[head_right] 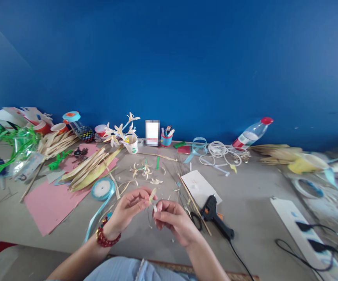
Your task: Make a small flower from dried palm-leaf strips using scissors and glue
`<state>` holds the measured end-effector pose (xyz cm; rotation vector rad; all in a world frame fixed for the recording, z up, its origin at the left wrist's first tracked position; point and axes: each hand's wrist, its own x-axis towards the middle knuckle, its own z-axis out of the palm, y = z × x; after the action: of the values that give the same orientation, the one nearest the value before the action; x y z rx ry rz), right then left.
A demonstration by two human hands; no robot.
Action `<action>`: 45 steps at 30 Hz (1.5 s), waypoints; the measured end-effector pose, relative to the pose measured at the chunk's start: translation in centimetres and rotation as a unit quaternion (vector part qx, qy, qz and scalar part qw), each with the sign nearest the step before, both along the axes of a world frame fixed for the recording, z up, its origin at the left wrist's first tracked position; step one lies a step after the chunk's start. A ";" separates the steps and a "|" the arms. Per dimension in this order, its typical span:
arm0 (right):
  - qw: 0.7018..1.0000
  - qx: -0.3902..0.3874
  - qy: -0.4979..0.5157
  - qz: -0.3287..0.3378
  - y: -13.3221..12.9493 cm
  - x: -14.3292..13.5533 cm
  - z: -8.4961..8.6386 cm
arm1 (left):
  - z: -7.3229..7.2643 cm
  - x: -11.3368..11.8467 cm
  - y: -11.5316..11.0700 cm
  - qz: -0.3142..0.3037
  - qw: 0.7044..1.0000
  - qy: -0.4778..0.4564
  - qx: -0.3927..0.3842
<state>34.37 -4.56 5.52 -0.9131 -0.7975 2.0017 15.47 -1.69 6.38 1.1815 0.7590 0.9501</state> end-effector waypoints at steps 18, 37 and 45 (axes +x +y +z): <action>0.779 0.430 -0.366 -0.272 -0.3 -1.6 0.3 | -0.8 1.1 -1.1 0.022 0.984 -0.137 -0.114; 0.776 0.450 -0.364 -0.251 -1.5 -1.5 -0.6 | -0.6 1.6 -1.1 0.036 0.967 -0.180 -0.178; 0.776 0.451 -0.368 -0.241 -1.1 -0.3 -0.9 | -0.5 1.4 -0.8 0.019 0.969 -0.168 -0.182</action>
<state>34.08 -5.61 4.64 -1.1142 -1.5592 0.5786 16.84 -2.53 5.85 0.6648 0.6484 0.9633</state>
